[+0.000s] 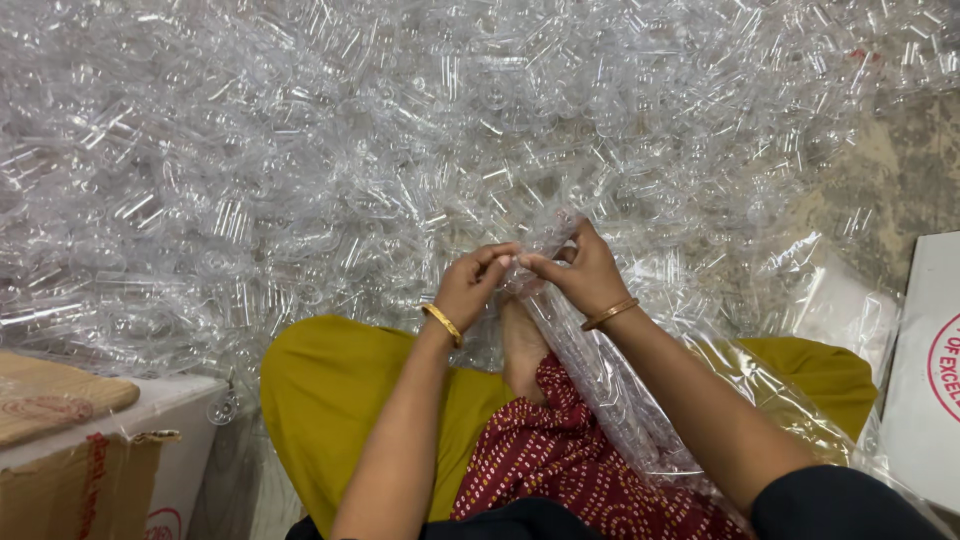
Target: The person sits on the floor and handles clear plastic cups one at a time, picking each cup from a large pile, holding and turning it, and stacking cups together on their lap.
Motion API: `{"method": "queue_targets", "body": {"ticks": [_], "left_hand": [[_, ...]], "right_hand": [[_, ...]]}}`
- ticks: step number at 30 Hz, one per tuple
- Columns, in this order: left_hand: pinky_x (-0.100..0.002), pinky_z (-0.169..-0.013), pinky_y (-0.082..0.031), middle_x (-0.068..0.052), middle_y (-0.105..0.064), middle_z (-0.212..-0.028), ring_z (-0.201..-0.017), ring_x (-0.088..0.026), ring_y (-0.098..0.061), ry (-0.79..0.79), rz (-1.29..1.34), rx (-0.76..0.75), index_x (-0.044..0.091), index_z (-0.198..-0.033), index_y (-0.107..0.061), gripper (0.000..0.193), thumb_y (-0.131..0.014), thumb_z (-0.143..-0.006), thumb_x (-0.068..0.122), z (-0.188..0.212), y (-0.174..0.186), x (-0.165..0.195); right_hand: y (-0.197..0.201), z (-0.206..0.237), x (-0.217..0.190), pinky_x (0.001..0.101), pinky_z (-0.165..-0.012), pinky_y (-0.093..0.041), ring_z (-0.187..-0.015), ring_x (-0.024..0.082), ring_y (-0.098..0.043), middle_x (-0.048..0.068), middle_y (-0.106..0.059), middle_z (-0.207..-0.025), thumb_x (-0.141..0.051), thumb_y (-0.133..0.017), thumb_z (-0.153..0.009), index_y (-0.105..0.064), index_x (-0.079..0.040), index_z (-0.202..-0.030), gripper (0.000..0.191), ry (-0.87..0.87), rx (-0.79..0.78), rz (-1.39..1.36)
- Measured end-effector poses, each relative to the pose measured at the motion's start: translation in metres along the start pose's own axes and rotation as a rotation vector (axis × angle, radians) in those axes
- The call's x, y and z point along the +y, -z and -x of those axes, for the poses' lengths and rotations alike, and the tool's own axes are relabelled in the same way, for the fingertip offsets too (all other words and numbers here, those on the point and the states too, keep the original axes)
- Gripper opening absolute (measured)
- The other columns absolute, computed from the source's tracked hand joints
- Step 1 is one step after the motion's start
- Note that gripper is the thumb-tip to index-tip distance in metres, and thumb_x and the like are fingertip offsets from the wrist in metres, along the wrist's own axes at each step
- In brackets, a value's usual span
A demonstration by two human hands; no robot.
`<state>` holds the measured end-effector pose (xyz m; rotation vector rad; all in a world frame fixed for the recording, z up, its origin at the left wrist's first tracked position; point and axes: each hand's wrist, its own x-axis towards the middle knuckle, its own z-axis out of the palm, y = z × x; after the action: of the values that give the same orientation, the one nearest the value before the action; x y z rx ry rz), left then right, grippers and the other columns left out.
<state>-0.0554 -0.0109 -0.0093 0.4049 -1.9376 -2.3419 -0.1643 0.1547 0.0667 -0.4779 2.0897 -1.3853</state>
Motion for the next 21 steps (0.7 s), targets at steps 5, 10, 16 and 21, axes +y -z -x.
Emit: {"method": "queue_targets", "body": {"ticks": [5, 10, 16, 21], "left_hand": [[-0.024, -0.072, -0.058, -0.001, -0.078, -0.107, -0.082, -0.009, -0.069, 0.041, -0.1, 0.134, 0.007, -0.121, -0.074, 0.026, -0.067, -0.098, 0.016, 0.0, -0.004, -0.007], [-0.023, -0.068, -0.056, -0.001, -0.077, -0.097, -0.076, -0.006, -0.069, 0.016, -0.207, 0.18, 0.004, -0.108, -0.074, 0.019, -0.071, -0.091, 0.01, 0.002, -0.005, -0.007], [-0.022, -0.068, -0.053, 0.0, -0.075, -0.088, -0.073, -0.004, -0.064, 0.0, -0.026, 0.231, 0.004, -0.103, -0.076, 0.014, -0.072, -0.091, 0.01, 0.002, -0.007, -0.016], [-0.025, -0.068, -0.053, -0.003, -0.077, -0.087, -0.073, -0.01, -0.063, 0.078, -0.223, 0.302, 0.005, -0.103, -0.077, 0.016, -0.073, -0.093, 0.016, 0.007, -0.005, -0.007]], "right_hand": [[-0.011, 0.004, 0.016, 0.0329, -0.088, -0.062, -0.106, 0.02, -0.07, 0.01, -0.067, -0.114, -0.014, -0.085, -0.081, -0.049, 0.001, -0.124, 0.058, 0.14, 0.197, -0.071], [-0.016, 0.014, 0.019, 0.0316, -0.092, -0.06, -0.104, 0.018, -0.07, 0.01, -0.068, -0.112, -0.014, -0.085, -0.083, -0.047, 0.0, -0.129, 0.062, 0.148, 0.225, -0.019], [-0.012, 0.017, 0.017, 0.0322, -0.088, -0.064, -0.108, 0.018, -0.069, 0.008, -0.068, -0.115, -0.017, -0.083, -0.083, -0.047, -0.001, -0.129, 0.06, 0.133, 0.135, -0.102], [-0.018, 0.018, 0.024, 0.0344, -0.093, -0.062, -0.112, 0.02, -0.068, 0.011, -0.062, -0.124, -0.02, -0.084, -0.083, -0.047, -0.001, -0.132, 0.064, 0.161, 0.055, 0.01]]}}
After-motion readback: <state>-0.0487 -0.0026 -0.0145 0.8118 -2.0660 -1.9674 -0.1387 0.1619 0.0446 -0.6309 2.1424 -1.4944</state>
